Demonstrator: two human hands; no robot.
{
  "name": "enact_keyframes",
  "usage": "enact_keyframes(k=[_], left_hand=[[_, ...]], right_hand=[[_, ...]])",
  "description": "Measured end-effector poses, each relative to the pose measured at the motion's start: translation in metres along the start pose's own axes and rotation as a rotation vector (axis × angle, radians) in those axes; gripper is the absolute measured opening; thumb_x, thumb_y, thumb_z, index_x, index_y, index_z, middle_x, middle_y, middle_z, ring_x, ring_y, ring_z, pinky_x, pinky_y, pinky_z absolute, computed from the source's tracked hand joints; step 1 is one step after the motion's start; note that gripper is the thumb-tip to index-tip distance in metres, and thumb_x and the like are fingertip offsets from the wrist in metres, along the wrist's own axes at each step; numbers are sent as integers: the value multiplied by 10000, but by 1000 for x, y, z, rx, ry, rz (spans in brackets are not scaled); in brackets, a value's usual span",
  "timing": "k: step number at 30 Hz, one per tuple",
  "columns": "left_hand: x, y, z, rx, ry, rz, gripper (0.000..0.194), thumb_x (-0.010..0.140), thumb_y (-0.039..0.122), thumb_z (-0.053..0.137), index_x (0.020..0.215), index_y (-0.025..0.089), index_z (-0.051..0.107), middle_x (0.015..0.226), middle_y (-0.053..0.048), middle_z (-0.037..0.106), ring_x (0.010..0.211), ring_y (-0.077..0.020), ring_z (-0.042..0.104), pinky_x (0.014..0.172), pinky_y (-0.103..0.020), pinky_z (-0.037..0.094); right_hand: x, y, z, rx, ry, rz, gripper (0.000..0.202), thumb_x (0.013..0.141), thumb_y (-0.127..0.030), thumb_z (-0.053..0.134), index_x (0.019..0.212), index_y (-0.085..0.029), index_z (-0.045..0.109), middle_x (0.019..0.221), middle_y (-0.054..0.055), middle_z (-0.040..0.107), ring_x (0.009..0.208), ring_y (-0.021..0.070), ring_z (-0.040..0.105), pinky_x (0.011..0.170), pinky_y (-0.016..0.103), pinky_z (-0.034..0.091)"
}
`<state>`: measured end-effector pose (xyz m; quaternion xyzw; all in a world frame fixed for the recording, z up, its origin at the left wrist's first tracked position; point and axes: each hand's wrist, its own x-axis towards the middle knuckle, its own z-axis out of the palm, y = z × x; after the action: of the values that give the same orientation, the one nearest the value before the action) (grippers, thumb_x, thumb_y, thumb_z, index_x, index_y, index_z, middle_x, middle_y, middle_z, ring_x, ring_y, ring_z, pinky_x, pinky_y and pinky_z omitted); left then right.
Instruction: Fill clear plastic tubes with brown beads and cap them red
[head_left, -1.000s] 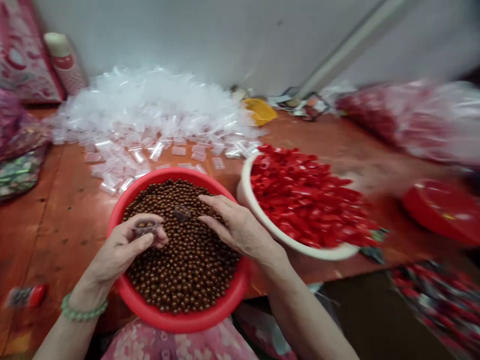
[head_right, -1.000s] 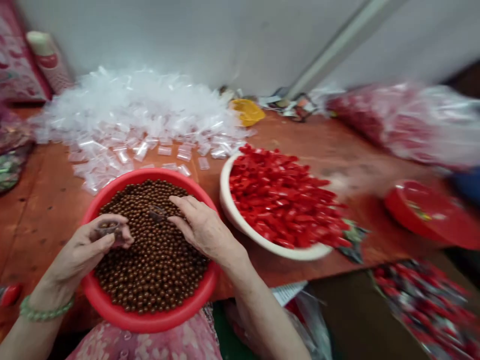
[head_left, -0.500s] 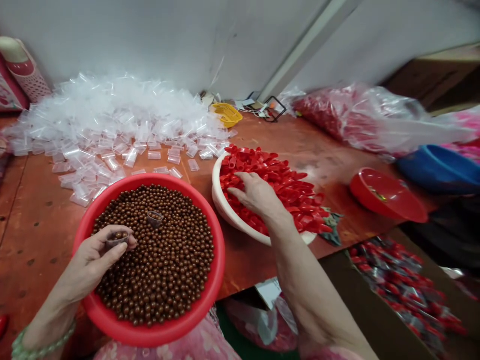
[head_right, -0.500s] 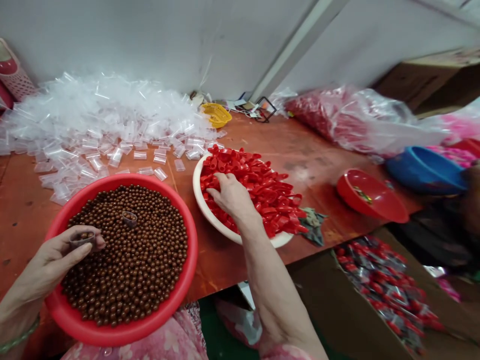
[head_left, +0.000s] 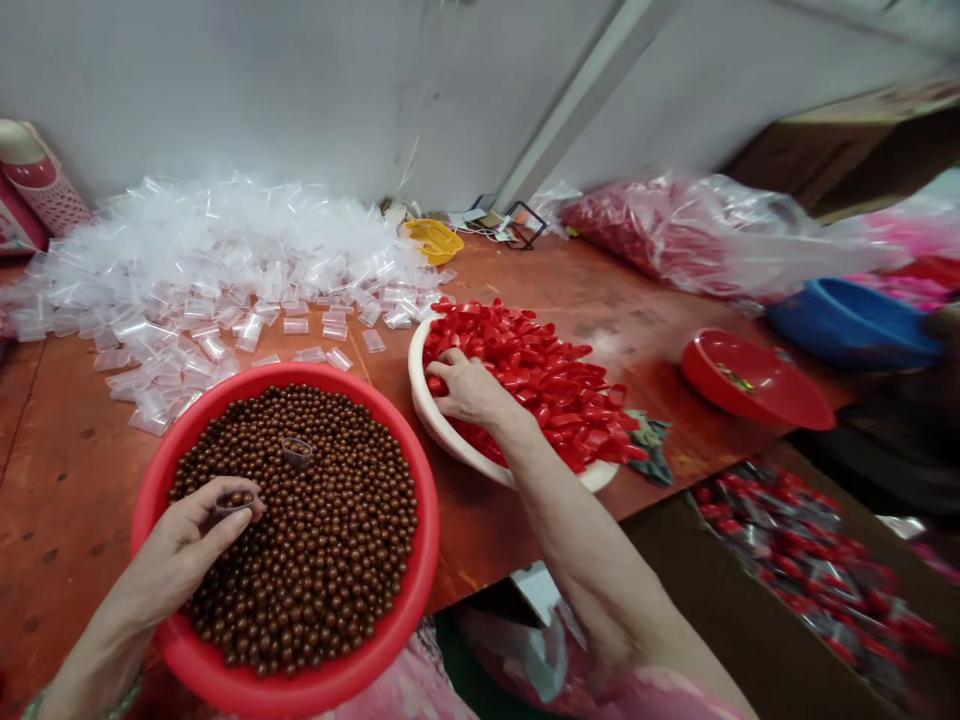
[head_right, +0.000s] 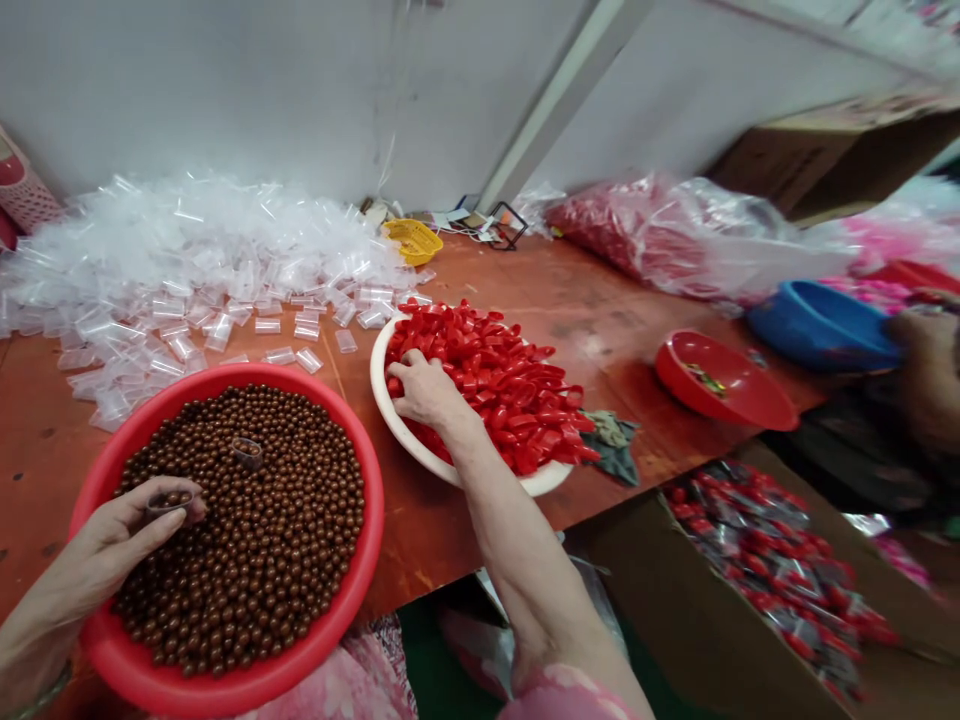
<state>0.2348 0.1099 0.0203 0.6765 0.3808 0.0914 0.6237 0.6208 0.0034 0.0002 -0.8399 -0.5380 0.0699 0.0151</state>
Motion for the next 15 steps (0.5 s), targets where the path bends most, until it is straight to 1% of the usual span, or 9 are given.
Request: enact_keyframes(k=[2, 3, 5, 8, 10, 12, 13, 14, 15], left_hand=[[1, -1, -1, 2, -16, 3, 320, 839, 420, 638, 1079, 208, 645, 1058, -69, 718, 1028, -230, 651, 923, -324, 502], [2, -1, -1, -3, -23, -2, 321, 843, 418, 634, 1087, 210, 642, 1061, -69, 717, 1030, -230, 651, 920, -328, 505], [3, -1, -1, -19, -32, -8, 326, 841, 416, 636, 1093, 209, 639, 1058, -67, 717, 1027, -229, 652, 914, -329, 506], [2, 1, -1, -38, -37, 5, 306, 832, 411, 645, 1055, 202, 653, 1027, -61, 721, 991, -217, 654, 891, -306, 499], [2, 2, 0, -38, -37, 19, 290, 836, 406, 639, 1039, 198, 658, 995, -54, 721, 955, -204, 652, 862, -283, 490], [1, 4, 0, -25, -40, 34, 281, 847, 400, 623, 1032, 191, 657, 965, -50, 714, 927, -195, 641, 840, -274, 480], [1, 4, 0, -18, -43, 45, 280, 852, 399, 614, 1030, 187, 655, 958, -49, 708, 920, -192, 634, 837, -275, 475], [1, 4, 0, -12, -47, 54, 278, 857, 398, 605, 1028, 184, 653, 955, -49, 702, 916, -190, 628, 838, -277, 469], [1, 3, 0, -6, -56, 62, 279, 861, 401, 597, 1027, 182, 652, 952, -48, 696, 911, -188, 622, 836, -279, 465]], right_hand=[[-4, 2, 4, 35, 10, -13, 251, 759, -160, 587, 996, -167, 671, 1029, 102, 545, 803, 199, 571, 790, 319, 492], [-6, 3, 6, 51, 22, -16, 232, 760, -145, 571, 969, -163, 669, 997, 92, 540, 769, 182, 564, 759, 297, 494], [-9, 5, 10, 81, 56, -19, 202, 755, -126, 558, 921, -159, 667, 982, 88, 532, 751, 174, 558, 742, 287, 498], [-15, 8, 11, 127, 113, -21, 164, 741, -118, 560, 859, -164, 663, 951, 79, 531, 772, 181, 564, 774, 297, 506], [-20, 11, 6, 159, 147, -18, 145, 735, -125, 567, 836, -175, 657, 913, 63, 530, 798, 189, 574, 814, 314, 508], [-26, 14, -3, 190, 187, -11, 135, 736, -149, 580, 845, -188, 648, 908, 57, 536, 810, 199, 583, 834, 343, 509], [-30, 15, -9, 209, 217, -3, 112, 737, -169, 594, 835, -195, 642, 904, 58, 540, 796, 203, 586, 825, 354, 511], [-34, 15, -16, 250, 284, 4, 87, 732, -184, 616, 814, -202, 641, 896, 67, 553, 785, 212, 591, 810, 362, 512], [-39, 14, -23, 264, 305, 0, 80, 747, -203, 618, 825, -207, 639, 919, 84, 562, 800, 223, 595, 816, 374, 508]])
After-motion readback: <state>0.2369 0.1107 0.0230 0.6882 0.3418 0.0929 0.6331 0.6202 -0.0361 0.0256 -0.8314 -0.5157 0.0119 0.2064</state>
